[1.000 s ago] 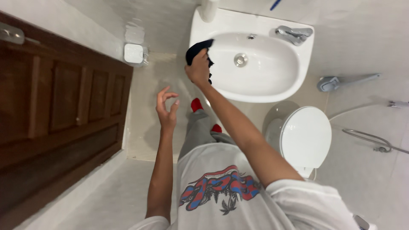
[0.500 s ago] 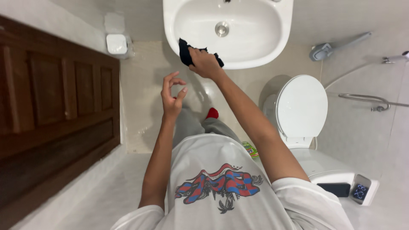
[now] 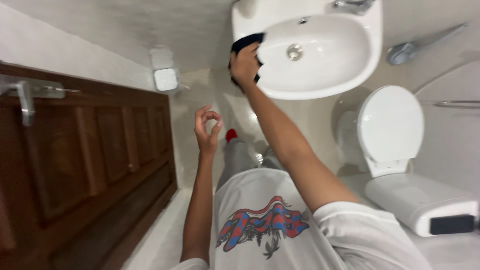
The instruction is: The person wipes the interior basin, faucet, and surrounding surfaces of a white bathroom sink using a black cloth. They repeatedly rub the sink bowl, the chrome faucet, and the rim, occasionally lifting a soap dispenser to wipe underneath it.
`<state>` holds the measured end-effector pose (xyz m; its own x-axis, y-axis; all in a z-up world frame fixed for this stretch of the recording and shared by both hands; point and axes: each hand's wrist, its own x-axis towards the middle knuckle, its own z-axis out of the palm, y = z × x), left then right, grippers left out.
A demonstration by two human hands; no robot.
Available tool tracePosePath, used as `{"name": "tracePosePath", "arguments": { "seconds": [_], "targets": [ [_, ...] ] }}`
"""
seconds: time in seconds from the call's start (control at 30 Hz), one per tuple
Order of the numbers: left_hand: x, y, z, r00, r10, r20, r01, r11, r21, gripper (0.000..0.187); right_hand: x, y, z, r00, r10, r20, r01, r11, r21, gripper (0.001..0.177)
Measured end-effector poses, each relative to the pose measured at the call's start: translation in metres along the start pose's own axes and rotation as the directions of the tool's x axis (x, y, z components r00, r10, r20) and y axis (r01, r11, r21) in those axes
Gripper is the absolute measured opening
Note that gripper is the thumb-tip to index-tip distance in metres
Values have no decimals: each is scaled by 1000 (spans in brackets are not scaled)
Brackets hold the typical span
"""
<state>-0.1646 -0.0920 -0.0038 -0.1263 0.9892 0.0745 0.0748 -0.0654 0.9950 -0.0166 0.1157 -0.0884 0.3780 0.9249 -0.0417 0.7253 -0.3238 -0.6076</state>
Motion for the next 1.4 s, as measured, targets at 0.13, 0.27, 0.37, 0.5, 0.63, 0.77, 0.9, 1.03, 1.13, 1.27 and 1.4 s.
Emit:
{"name": "tracePosePath", "arguments": {
  "seconds": [0.13, 0.27, 0.37, 0.5, 0.63, 0.77, 0.9, 1.03, 1.13, 1.27, 1.4],
  "targets": [
    [6, -3, -47, 1000, -18, -9, 18, 1000, 7, 52, 37, -38, -2, 918, 384, 93, -394, 910, 132, 97],
    [7, -6, -72, 999, -26, -36, 24, 999, -40, 51, 43, -57, -19, 885, 459, 81, -464, 855, 232, 113],
    [7, -10, -77, 1000, -6, -2, 5, 999, -52, 44, 48, -61, -27, 870, 485, 87, -487, 820, 302, 119],
    [7, -3, -77, 997, 12, 74, -5, 995, -96, 47, 41, -53, -21, 927, 371, 55, -371, 885, 283, 113],
    [8, -4, -67, 992, -31, 121, 48, 990, -136, 44, 2, -23, -7, 991, 127, 48, -122, 988, -94, 102],
    [14, -7, -50, 973, -11, 232, 48, 987, -155, 40, -41, 11, -21, 984, -75, 162, 121, 948, -296, 90],
    [26, -4, -25, 939, 27, 343, 43, 980, -195, 35, -68, 59, -54, 926, -250, 282, 341, 876, -342, 68],
    [38, 7, -5, 915, 37, 401, 38, 984, -177, 30, -79, 85, -94, 862, -408, 302, 484, 839, -249, 53],
    [51, 13, 8, 905, 71, 419, 9, 982, -188, 29, -86, 79, -113, 809, -546, 219, 587, 769, -252, 61],
    [61, 15, 21, 898, 108, 426, -17, 977, -213, 29, -83, 68, -133, 840, -484, 244, 523, 842, -131, 49],
    [63, 14, 20, 910, 102, 401, -20, 978, -206, 27, -70, 68, -137, 862, -216, 459, 286, 954, -90, 49]
  ]
}}
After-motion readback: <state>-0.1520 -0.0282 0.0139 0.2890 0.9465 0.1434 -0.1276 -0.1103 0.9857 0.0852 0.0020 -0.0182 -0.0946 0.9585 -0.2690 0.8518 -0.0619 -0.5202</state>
